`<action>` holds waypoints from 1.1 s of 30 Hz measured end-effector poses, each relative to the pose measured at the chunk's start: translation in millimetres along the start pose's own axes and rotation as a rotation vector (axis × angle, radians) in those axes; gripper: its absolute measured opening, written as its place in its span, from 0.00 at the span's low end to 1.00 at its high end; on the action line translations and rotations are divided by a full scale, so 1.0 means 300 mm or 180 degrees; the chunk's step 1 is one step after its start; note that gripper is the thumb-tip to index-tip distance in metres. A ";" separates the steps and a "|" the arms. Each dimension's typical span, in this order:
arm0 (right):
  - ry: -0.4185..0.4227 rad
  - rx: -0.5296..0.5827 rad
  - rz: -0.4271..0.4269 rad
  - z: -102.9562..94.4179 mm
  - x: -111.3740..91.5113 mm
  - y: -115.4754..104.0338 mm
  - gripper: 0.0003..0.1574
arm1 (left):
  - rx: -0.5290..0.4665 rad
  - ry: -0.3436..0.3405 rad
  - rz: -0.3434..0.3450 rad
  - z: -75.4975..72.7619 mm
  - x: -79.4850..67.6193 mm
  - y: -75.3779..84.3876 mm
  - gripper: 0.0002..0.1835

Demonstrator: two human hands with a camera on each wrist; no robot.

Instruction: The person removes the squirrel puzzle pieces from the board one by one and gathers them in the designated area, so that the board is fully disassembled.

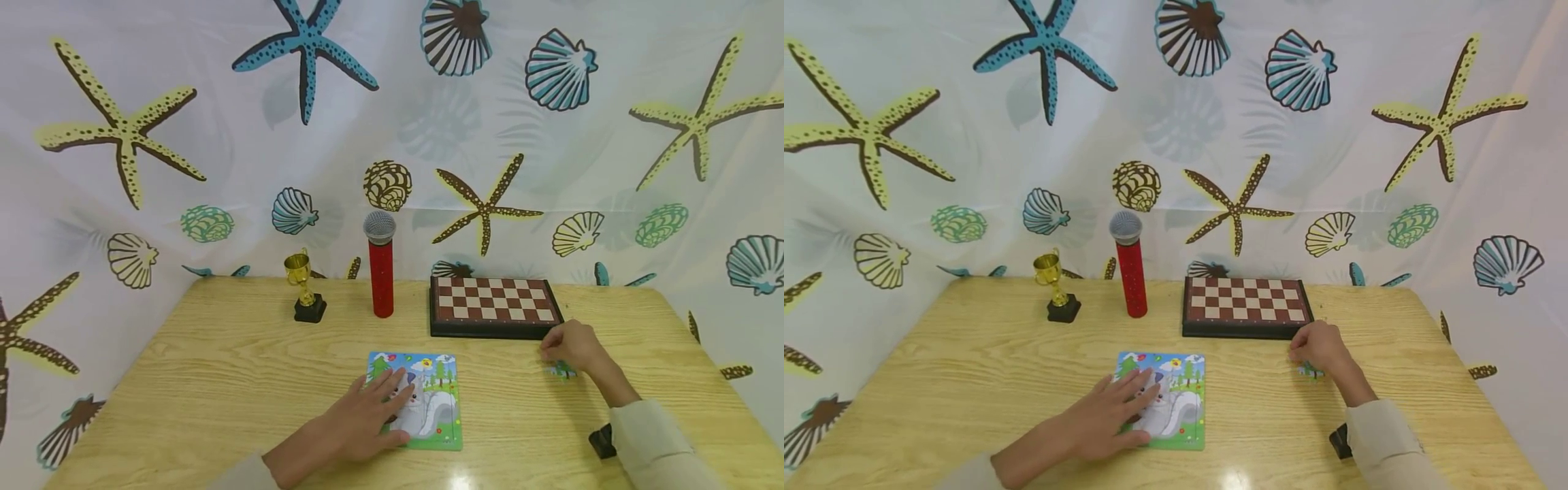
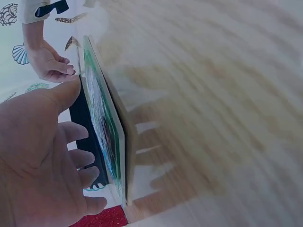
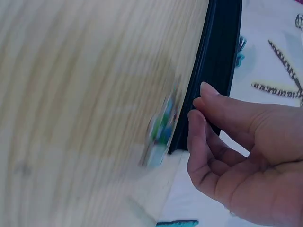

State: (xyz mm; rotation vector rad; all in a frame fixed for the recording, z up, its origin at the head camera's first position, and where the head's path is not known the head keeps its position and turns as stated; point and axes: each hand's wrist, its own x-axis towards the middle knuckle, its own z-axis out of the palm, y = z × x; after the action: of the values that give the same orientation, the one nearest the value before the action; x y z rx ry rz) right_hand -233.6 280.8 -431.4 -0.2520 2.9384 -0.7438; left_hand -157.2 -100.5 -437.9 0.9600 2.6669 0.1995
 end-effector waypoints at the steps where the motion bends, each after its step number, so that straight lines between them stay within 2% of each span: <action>1: 0.0005 0.0045 -0.0044 0.007 0.004 -0.015 0.05 | -0.0011 -0.0004 -0.0006 0.001 -0.004 -0.005 0.39; 11: -0.0021 0.0305 -0.0338 0.108 0.057 -0.189 0.04 | -0.0066 -0.0034 -0.0033 0.021 -0.034 -0.033 0.38; 19: -0.0110 0.0518 -0.0493 0.176 0.094 -0.335 0.06 | -0.0108 -0.0020 -0.0050 0.017 -0.042 -0.029 0.38; 24: -0.0208 0.0659 -0.0450 0.219 0.106 -0.400 0.05 | -0.0116 -0.0026 -0.0059 0.017 -0.049 -0.025 0.38; 30: -0.0358 0.0773 -0.0583 0.272 0.112 -0.460 0.06 | -0.0095 -0.0004 -0.0026 0.028 -0.059 -0.028 0.38; 33: -0.0383 0.0813 -0.0511 0.292 0.112 -0.482 0.07 | -0.0114 0.0002 -0.0010 0.030 -0.060 -0.027 0.38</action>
State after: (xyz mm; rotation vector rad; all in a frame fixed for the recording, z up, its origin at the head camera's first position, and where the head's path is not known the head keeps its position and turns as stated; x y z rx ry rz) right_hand -235.1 108.8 -440.6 -0.4944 2.6974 -1.0732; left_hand -146.1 -117.9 -444.2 0.9447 2.6561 0.2460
